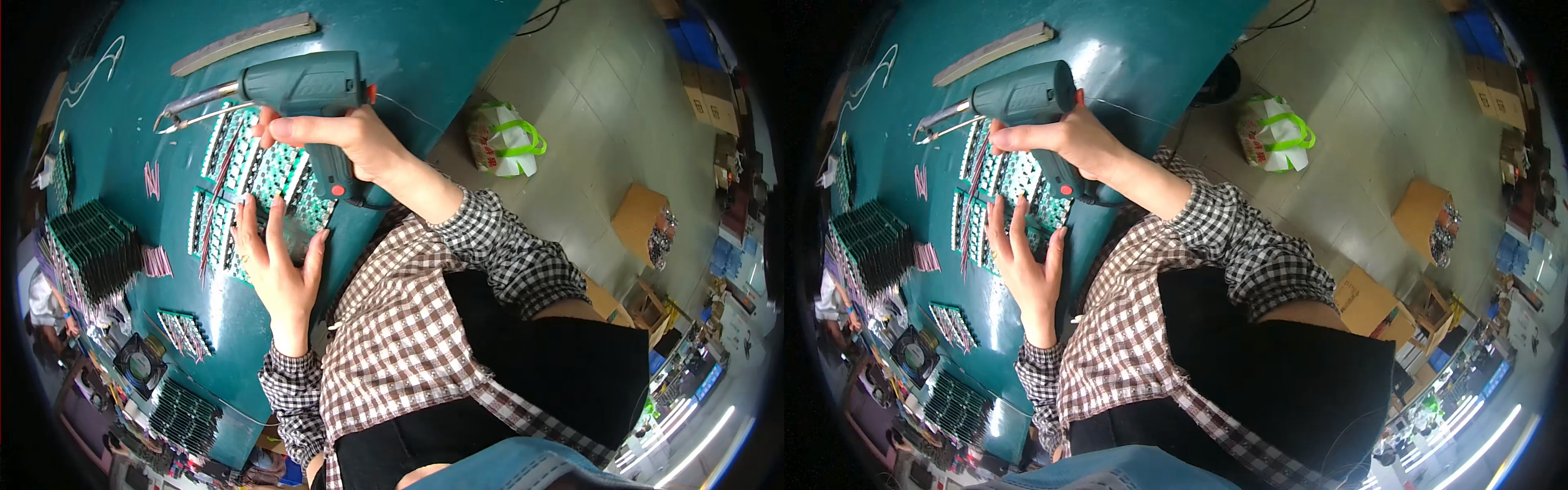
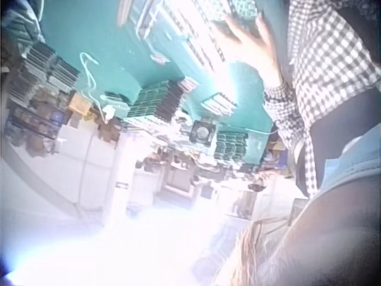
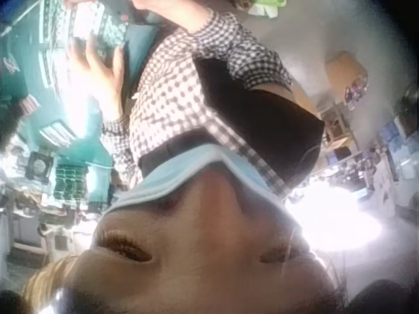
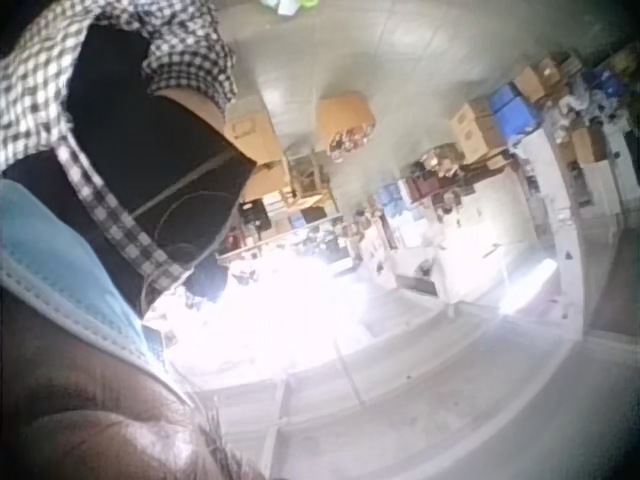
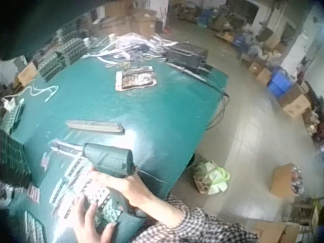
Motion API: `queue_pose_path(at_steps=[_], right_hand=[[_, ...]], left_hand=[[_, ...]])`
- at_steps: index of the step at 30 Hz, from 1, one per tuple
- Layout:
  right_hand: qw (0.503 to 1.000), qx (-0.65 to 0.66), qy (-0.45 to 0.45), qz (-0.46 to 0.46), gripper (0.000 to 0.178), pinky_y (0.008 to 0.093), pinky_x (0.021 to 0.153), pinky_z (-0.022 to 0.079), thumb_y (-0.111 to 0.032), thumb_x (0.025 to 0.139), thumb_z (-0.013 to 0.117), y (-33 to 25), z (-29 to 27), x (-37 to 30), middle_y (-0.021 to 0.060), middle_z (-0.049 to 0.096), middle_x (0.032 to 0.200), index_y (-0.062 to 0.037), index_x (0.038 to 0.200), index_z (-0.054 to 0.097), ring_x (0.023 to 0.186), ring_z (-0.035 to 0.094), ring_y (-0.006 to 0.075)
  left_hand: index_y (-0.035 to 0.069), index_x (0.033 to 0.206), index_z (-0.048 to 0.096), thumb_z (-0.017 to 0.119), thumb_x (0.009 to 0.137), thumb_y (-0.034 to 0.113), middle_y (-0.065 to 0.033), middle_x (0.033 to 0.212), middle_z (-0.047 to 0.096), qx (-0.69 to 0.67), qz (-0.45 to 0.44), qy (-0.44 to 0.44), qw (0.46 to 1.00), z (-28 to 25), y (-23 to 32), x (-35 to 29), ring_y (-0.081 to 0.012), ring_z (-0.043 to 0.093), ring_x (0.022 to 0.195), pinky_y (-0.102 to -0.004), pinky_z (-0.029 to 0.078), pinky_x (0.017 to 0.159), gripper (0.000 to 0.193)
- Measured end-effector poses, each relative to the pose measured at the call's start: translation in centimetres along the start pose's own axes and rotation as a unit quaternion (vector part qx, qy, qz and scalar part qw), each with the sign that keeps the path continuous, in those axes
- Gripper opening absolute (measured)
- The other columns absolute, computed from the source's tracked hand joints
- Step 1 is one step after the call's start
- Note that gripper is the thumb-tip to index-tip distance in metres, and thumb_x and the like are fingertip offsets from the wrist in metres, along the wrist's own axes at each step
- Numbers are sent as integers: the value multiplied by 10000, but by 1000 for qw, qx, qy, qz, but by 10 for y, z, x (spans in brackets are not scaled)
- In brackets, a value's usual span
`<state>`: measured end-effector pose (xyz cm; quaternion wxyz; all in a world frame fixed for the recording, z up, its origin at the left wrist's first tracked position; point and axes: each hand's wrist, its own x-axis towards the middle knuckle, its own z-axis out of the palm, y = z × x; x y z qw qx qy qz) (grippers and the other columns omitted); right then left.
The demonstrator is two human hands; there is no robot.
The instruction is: The person adjusts their oversleeves, then positions wires onto circuit boards and solders them using a soldering iron.
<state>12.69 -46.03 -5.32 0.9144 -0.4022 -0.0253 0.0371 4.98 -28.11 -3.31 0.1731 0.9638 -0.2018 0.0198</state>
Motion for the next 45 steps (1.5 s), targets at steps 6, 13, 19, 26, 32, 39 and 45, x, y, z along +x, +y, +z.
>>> queue_pose_path(at_steps=[6,13,19,26,32,39,45], right_hand=[[1000,-16,3,12,217,300,835,463,-141,801,626,-6,-8,-1,91,643,876,-7,971,617,942,611,201],[1000,-12,13,13,194,327,866,451,-117,813,603,-5,-6,1,105,627,915,19,951,607,970,597,232],[998,56,-22,25,285,473,1008,332,-137,841,532,-5,-13,1,111,573,919,39,1062,506,1099,516,329],[999,35,-29,27,296,482,1026,322,-105,842,522,-8,-8,-8,125,578,933,38,1099,498,1054,553,320],[999,-14,-39,35,327,501,1079,233,-130,836,523,-6,1,4,123,580,886,39,1112,482,1046,556,318],[995,19,36,96,359,547,1067,248,-40,784,479,-13,11,-1,123,508,1039,56,1127,434,1051,550,338],[990,-73,-63,106,291,495,1089,228,-150,887,465,-39,-1,-4,109,520,917,43,1099,418,1073,532,304]], left_hand=[[32,1234,493,697,730,168,-214,1353,370,-36,4,13,999,1,7,4,-380,344,1262,-461,298,1020,561],[33,1239,489,708,734,195,-217,1348,375,-17,-8,12,1000,5,3,4,-373,356,1257,-459,308,1015,574],[54,1244,495,724,704,301,-235,1329,391,-47,-10,24,999,-9,-3,3,-387,392,1230,-481,314,1015,637],[54,1255,479,692,731,347,-247,1334,370,-100,-14,31,994,-7,-8,-8,-395,378,1243,-517,317,1007,637],[11,1250,459,667,754,320,-229,1350,359,-128,-15,40,991,-11,-16,-4,-374,360,1258,-483,309,1022,621],[-2,1201,474,676,727,300,-238,1339,360,-144,-51,47,987,-14,-10,-16,-374,346,1262,-468,311,1023,597],[-32,1232,416,610,777,354,-251,1360,325,-154,-9,87,984,-6,8,-29,-368,292,1297,-478,260,1057,628]])
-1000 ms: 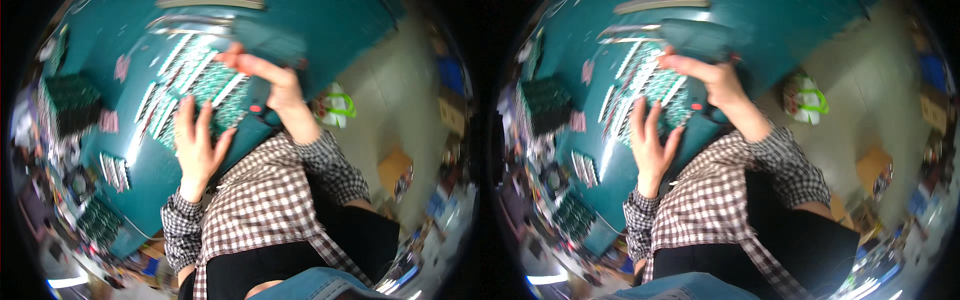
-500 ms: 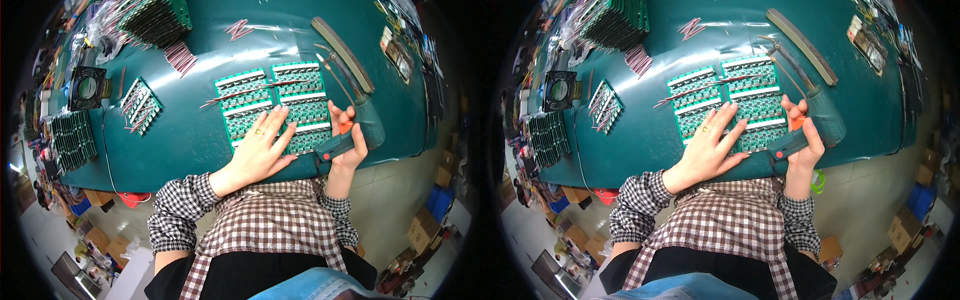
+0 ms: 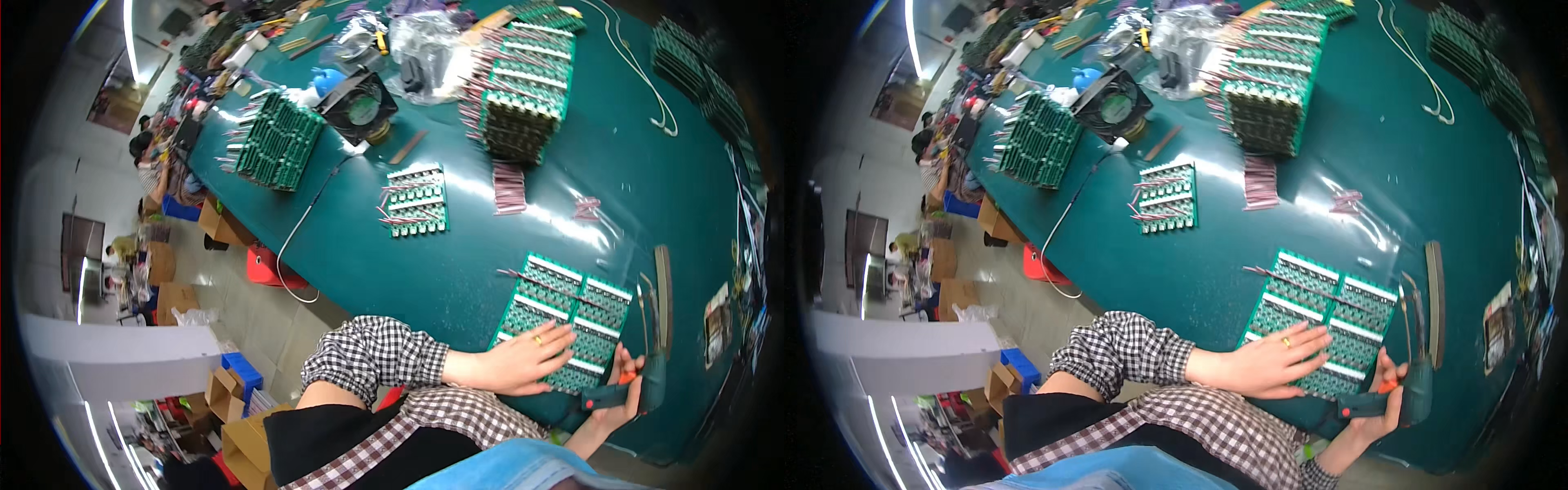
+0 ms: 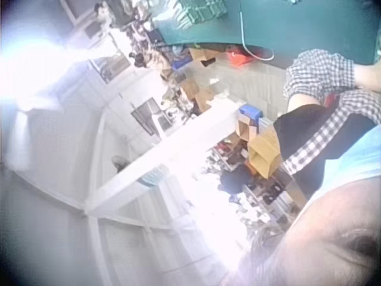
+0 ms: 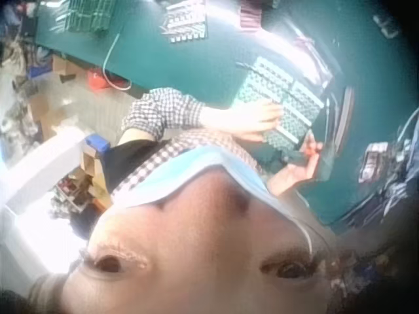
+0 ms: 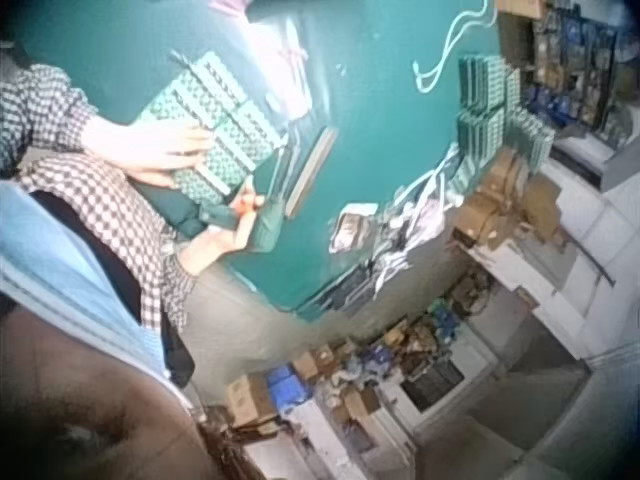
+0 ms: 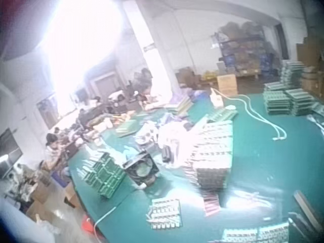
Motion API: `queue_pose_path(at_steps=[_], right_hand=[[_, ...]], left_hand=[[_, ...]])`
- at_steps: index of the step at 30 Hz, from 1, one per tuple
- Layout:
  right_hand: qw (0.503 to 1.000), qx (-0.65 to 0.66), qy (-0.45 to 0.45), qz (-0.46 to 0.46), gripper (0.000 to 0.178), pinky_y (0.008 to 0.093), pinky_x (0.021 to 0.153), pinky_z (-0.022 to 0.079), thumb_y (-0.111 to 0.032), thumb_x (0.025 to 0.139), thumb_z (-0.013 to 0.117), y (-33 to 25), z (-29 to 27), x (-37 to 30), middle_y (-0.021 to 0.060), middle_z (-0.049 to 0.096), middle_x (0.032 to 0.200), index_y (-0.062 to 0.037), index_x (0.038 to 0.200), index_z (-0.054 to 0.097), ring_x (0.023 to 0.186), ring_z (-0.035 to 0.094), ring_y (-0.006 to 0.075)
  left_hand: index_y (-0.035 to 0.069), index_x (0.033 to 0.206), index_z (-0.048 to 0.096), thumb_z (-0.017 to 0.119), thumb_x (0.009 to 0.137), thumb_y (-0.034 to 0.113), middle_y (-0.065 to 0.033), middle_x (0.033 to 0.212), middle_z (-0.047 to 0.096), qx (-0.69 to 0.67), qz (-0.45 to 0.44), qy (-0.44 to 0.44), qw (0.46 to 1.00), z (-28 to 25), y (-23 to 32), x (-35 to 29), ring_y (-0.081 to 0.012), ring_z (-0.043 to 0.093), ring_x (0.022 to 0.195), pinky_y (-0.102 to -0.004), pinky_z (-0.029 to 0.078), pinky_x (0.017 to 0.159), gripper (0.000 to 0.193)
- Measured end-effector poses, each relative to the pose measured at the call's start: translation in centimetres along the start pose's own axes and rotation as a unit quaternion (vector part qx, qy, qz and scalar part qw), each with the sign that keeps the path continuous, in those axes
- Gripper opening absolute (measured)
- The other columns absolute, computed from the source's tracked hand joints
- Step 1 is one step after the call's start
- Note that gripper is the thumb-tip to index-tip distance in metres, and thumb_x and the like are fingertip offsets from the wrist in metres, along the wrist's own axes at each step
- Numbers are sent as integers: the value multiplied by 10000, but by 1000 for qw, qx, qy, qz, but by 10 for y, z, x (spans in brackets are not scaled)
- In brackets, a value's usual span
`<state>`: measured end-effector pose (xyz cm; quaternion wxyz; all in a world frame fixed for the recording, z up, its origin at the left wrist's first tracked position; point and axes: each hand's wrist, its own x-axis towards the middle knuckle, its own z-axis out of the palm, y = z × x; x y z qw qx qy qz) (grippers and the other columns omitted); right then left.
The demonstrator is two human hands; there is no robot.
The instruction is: The person adjusts their oversleeves, then positions wires onto circuit boards and solders them using a soldering iron.
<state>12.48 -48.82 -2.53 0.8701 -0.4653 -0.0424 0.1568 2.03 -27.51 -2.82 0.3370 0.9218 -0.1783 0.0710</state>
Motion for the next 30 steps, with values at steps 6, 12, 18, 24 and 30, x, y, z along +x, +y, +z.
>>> queue_pose_path(at_steps=[6,12,18,24,30], right_hand=[[999,41,-26,-15,290,518,1089,220,-162,864,496,-11,9,19,97,486,907,31,1071,434,991,525,265],[998,47,-30,1,366,474,948,389,-182,825,550,-10,-5,40,112,507,910,23,1104,429,907,535,254],[998,66,16,9,367,413,814,479,-214,823,581,-9,-13,28,103,542,901,9,1085,453,831,575,236],[996,85,7,19,387,412,804,479,-246,820,597,-15,-9,17,93,546,904,-1,1083,455,820,574,226],[995,95,22,27,403,404,790,480,-258,817,597,-16,-10,22,87,539,890,3,1082,441,804,569,220]], left_hand=[[-25,1210,443,655,733,345,-248,1325,363,17,-4,-37,999,-9,-9,4,-382,343,1259,-479,293,1031,640],[17,1137,544,739,675,163,-172,1165,515,-52,-75,4,996,-61,-22,20,-335,514,1076,-415,440,891,522],[40,1056,589,705,710,67,-118,1070,581,16,-91,59,994,-75,-35,62,-295,573,959,-362,467,779,366],[28,990,597,661,772,107,-107,951,603,48,-143,80,985,-61,-63,91,-277,573,862,-330,455,742,241],[31,926,608,751,678,149,-84,891,588,-10,-99,45,994,-63,-65,107,-249,560,840,-330,442,746,310]])
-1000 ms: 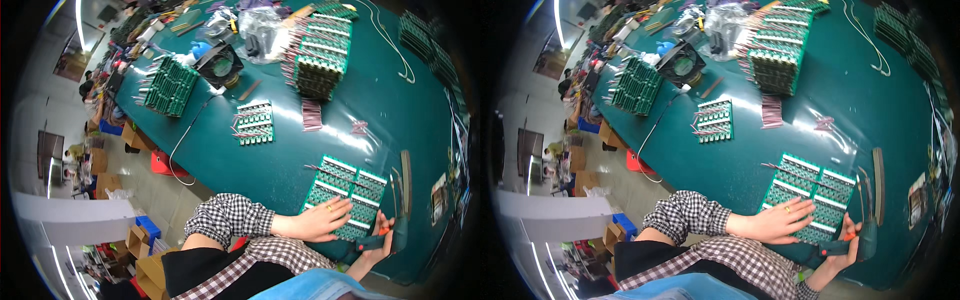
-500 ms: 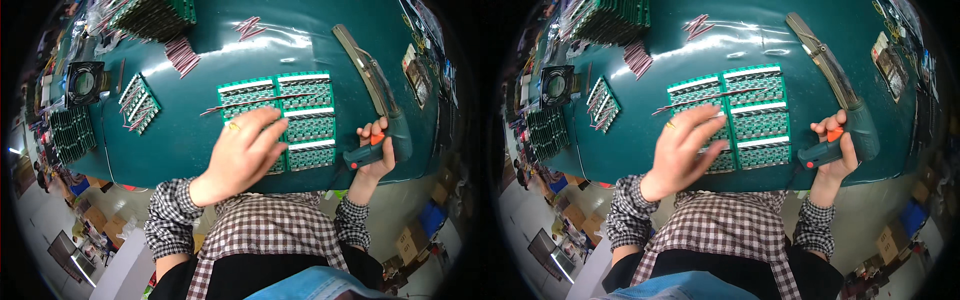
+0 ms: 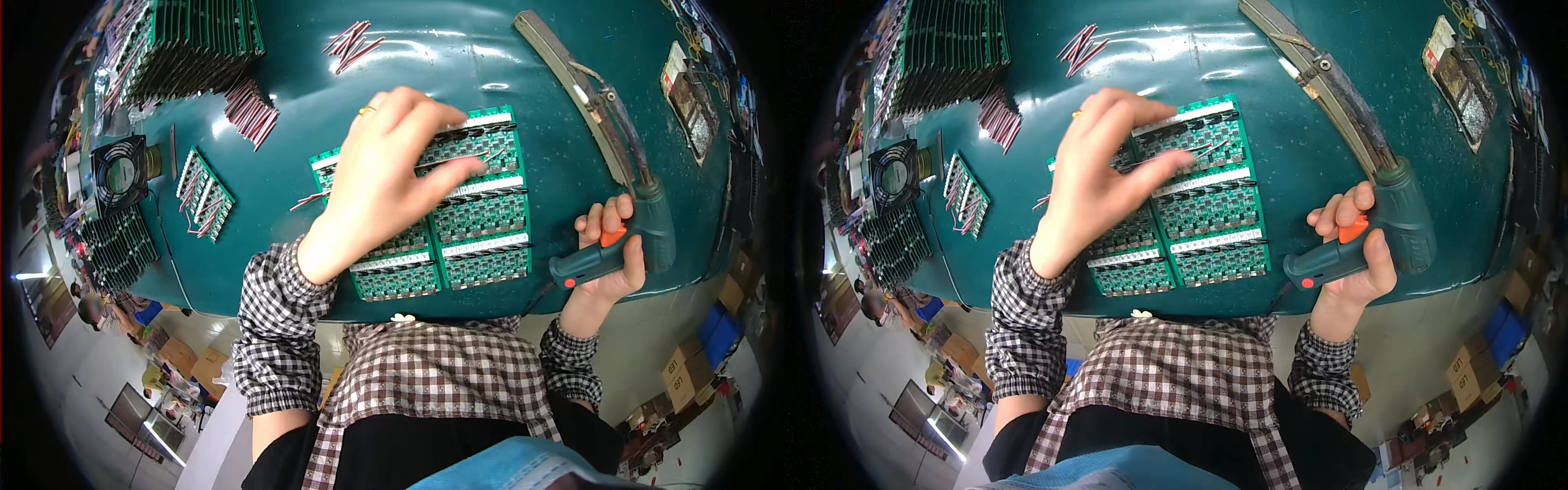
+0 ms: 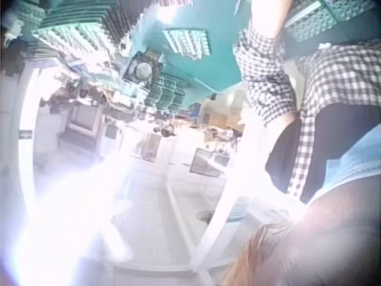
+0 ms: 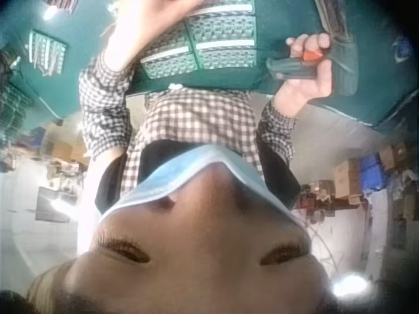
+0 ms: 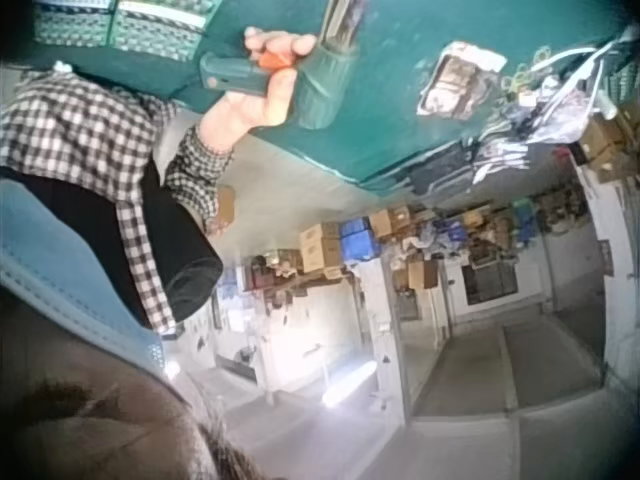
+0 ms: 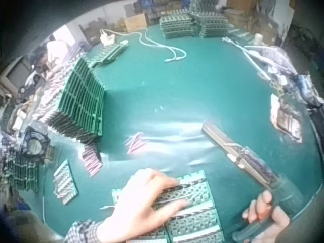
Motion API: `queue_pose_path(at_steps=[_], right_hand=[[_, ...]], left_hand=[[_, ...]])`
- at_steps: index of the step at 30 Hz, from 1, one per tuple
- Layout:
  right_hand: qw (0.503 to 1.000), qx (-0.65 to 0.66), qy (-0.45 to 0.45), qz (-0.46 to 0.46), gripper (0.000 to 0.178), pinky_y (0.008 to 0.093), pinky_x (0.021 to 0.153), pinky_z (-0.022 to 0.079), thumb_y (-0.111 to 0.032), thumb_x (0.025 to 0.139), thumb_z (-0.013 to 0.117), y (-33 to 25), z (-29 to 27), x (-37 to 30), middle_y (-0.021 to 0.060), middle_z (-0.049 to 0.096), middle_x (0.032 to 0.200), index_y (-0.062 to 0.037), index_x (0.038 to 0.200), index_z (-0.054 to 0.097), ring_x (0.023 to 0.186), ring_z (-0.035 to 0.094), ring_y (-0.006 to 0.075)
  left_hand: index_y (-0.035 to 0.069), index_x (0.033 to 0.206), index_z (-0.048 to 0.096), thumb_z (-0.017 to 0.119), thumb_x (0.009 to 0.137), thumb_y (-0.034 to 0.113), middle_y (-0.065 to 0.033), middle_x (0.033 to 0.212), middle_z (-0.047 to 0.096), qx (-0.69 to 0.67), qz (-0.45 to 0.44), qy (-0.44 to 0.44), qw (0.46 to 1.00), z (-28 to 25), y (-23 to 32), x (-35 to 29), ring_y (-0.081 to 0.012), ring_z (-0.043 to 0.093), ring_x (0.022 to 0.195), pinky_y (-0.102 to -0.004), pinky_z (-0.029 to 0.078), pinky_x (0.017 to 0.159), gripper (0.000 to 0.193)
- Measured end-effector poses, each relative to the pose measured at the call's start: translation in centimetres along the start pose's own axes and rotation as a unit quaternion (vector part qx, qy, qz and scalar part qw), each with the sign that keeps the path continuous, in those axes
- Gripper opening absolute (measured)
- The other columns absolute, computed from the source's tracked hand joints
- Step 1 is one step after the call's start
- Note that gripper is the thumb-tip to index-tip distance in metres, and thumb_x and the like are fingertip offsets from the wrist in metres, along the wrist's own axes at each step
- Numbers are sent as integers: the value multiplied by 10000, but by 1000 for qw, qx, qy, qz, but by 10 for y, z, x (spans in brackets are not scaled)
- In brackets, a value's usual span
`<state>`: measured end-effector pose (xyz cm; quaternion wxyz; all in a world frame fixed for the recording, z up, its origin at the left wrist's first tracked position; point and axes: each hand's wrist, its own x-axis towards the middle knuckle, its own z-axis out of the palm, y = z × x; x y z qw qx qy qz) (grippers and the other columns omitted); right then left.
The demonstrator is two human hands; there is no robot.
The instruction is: The person adjusts their oversleeves, then positions wires onto circuit boards and solders them using a soldering iron.
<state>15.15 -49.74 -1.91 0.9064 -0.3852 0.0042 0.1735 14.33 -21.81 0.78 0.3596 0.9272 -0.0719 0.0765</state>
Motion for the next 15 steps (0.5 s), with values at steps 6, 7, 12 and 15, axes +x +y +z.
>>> queue_pose_path(at_steps=[6,7,12,15], right_hand=[[1000,-18,14,7,404,401,787,480,-267,810,597,3,6,-5,78,520,853,0,1067,437,782,561,215],[1000,-18,15,9,404,401,787,480,-267,810,597,3,6,-5,78,520,853,0,1067,437,782,561,215],[999,-29,18,19,394,393,782,480,-283,810,606,3,7,-2,69,510,831,-15,1044,436,769,554,205],[1000,-13,7,22,394,386,779,478,-289,810,615,2,2,-3,62,507,825,-25,1041,437,765,548,200]], left_hand=[[61,857,623,760,637,98,-57,852,565,-2,-13,-37,999,7,-2,-12,-234,543,827,-316,419,713,262],[63,845,626,753,640,85,-56,849,562,1,-20,-32,999,7,-2,-13,-231,542,828,-315,419,716,242],[59,927,615,763,621,97,-68,880,559,-7,-16,-17,1000,-1,-4,-9,-250,541,850,-336,427,744,341],[60,1001,594,787,581,137,-76,920,553,5,-50,-38,998,-8,1,-5,-267,534,889,-354,424,779,469]])
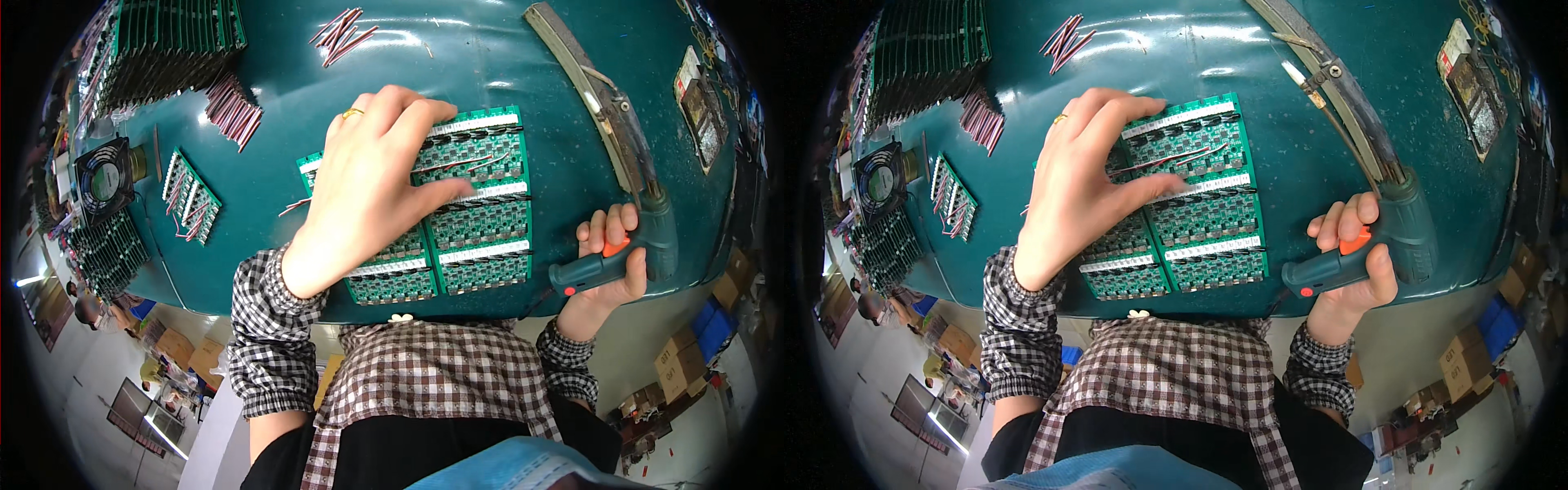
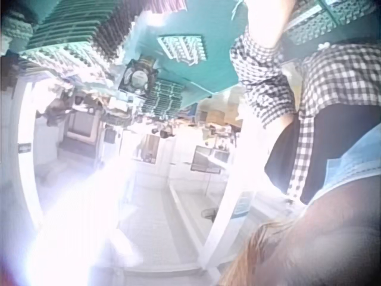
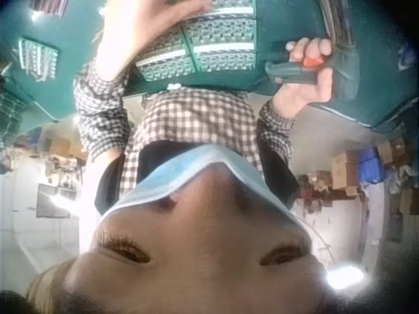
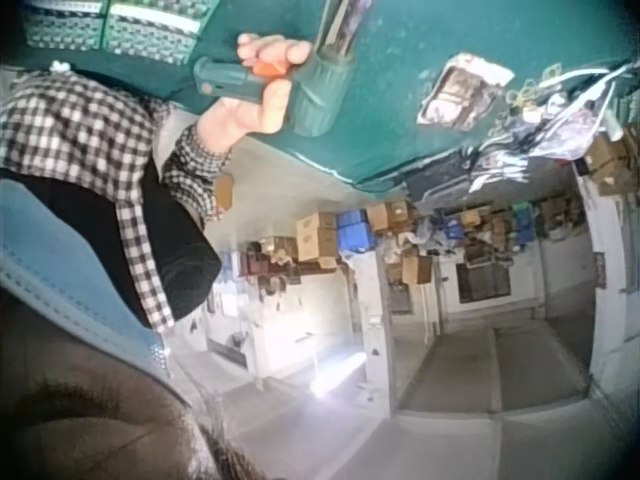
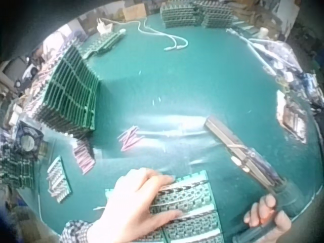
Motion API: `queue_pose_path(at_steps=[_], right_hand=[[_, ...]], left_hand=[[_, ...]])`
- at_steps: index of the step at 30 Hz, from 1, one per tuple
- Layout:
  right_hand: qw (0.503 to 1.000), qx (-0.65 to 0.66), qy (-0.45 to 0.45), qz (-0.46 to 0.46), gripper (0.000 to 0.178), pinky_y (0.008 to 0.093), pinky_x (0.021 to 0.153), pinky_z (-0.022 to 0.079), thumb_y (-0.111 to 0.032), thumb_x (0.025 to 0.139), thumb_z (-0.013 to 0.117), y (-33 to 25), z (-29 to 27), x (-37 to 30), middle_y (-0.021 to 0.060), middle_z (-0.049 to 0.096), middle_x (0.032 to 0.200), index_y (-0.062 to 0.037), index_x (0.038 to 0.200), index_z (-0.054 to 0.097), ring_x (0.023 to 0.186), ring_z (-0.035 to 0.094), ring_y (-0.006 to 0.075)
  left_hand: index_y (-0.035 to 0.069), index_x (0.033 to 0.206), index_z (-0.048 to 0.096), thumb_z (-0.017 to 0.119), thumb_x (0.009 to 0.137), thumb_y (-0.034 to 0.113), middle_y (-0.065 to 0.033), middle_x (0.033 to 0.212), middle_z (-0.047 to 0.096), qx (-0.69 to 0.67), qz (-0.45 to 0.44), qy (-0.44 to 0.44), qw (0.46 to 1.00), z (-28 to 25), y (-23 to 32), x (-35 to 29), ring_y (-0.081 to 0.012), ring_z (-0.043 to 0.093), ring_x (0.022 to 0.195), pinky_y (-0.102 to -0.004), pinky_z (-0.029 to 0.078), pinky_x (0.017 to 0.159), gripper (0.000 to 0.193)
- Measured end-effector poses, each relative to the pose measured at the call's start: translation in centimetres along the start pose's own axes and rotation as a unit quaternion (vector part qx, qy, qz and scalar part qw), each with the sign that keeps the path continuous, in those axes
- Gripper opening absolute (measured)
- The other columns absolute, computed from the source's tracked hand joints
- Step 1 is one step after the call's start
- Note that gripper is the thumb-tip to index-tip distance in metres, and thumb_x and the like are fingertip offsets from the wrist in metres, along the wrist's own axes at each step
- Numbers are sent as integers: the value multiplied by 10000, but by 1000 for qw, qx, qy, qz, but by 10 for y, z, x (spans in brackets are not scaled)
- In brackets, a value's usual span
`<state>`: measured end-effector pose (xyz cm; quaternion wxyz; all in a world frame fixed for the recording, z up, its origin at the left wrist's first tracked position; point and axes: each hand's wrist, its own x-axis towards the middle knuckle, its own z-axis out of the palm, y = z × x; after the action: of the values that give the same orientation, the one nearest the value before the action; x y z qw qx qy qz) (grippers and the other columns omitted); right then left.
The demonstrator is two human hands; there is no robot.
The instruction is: The person adjusts their oversleeves, then positions wires onto circuit boards and solders them using a soldering iron.
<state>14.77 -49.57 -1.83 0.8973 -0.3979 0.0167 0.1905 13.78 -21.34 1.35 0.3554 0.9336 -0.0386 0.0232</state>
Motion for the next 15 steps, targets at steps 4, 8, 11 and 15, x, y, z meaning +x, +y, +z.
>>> queue_pose_path(at_steps=[4,8,11,15], right_hand=[[1000,22,-2,5,391,383,778,474,-287,814,617,0,-1,-1,60,508,828,-30,1049,438,768,544,199],[999,53,-2,1,374,384,782,466,-272,821,617,-1,0,-1,58,511,839,-39,1052,439,776,541,202],[997,77,-15,8,363,384,788,461,-262,822,618,1,-2,1,57,512,853,-45,1049,436,787,540,202],[995,90,-32,17,354,381,792,454,-255,823,621,0,-4,1,54,507,869,-57,1045,429,795,533,199]], left_hand=[[63,1066,564,817,522,186,-81,957,544,42,-53,-58,996,-4,7,3,-270,520,941,-368,405,822,613],[65,1059,558,822,512,179,-82,945,543,30,-51,-44,997,-1,4,5,-263,524,928,-364,402,820,617],[65,1037,553,827,501,172,-81,932,538,38,-58,-54,996,-1,0,8,-259,524,917,-360,403,814,611],[62,999,548,828,492,139,-73,907,524,17,-45,-80,996,-5,-4,12,-254,518,898,-339,409,798,584]])
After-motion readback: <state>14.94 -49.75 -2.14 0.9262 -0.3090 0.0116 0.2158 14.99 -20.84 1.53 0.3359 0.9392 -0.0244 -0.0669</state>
